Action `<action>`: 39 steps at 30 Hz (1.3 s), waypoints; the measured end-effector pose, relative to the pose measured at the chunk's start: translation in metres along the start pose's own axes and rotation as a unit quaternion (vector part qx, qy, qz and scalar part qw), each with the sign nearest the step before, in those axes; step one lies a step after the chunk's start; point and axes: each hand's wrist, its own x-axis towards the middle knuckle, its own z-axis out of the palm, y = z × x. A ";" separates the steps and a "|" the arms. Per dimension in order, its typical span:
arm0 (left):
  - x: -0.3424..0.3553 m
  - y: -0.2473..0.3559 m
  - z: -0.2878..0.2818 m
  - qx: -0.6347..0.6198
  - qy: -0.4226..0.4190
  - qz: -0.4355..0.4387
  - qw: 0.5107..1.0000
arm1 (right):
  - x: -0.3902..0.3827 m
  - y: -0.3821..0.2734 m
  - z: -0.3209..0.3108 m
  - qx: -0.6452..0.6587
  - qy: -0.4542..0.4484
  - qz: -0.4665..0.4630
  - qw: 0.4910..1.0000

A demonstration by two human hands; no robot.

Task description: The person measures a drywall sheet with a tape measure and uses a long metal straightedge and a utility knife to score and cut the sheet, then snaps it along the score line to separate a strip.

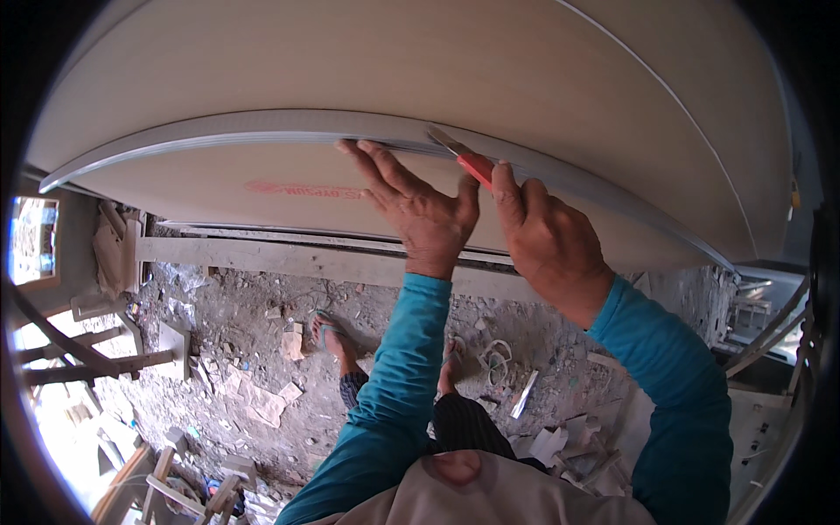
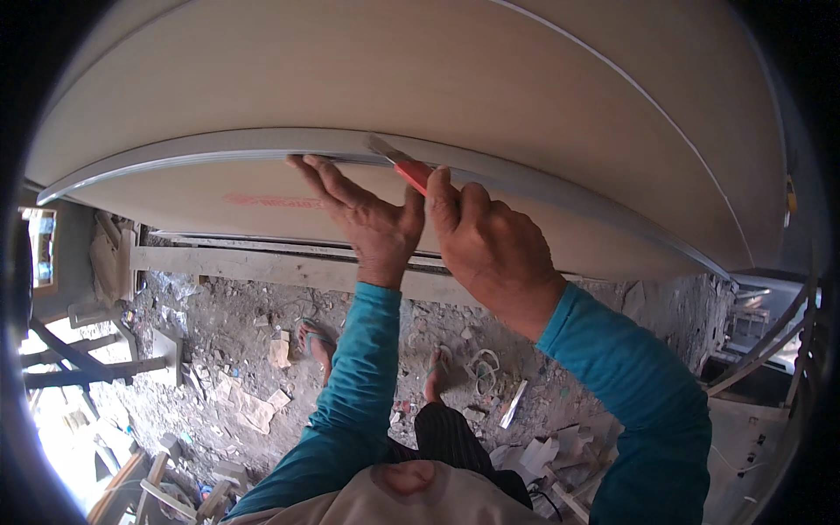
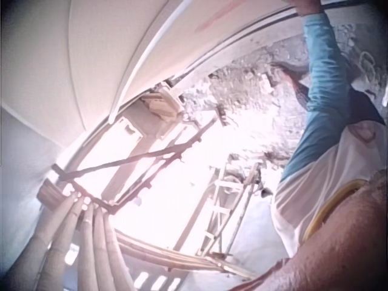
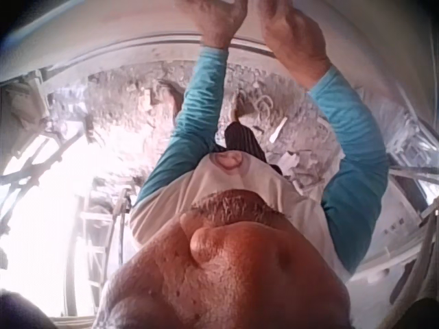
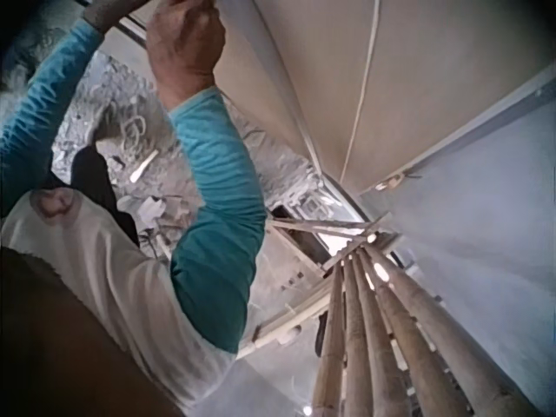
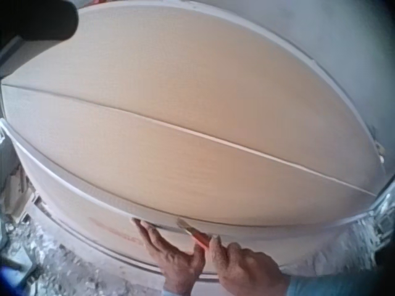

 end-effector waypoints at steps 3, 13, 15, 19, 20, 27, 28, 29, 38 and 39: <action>0.000 0.002 0.005 -0.014 0.026 0.034 0.999 | -0.027 0.020 0.005 -0.007 -0.010 0.021 1.000; 0.003 0.003 0.009 0.010 -0.028 0.047 0.998 | -0.112 0.096 0.024 -0.022 0.004 0.027 0.999; 0.002 0.004 0.010 0.011 -0.016 0.055 0.998 | -0.134 0.113 0.029 -0.040 0.002 0.035 0.999; 0.000 0.001 0.010 0.040 -0.037 0.054 0.997 | -0.175 0.152 0.038 -0.057 -0.009 0.053 0.997; 0.000 0.007 0.011 0.034 -0.034 0.053 0.997 | -0.184 0.162 0.039 -0.069 -0.011 0.046 0.996; 0.000 0.007 0.014 0.059 -0.032 0.033 0.997 | -0.244 0.215 0.053 -0.095 -0.037 0.055 0.993; 0.000 0.009 0.014 0.054 -0.035 0.034 0.997 | -0.252 0.222 0.054 -0.098 -0.039 0.059 0.993; 0.000 0.010 0.014 0.055 -0.027 0.031 0.998 | -0.260 0.229 0.056 -0.098 -0.037 0.065 0.992; -0.003 0.012 0.015 0.034 -0.037 -0.030 0.998 | -0.387 0.299 0.078 -0.070 -0.093 0.256 0.960; -0.003 0.012 0.015 0.027 -0.035 -0.027 0.999 | -0.406 0.304 0.079 -0.057 -0.086 0.287 0.952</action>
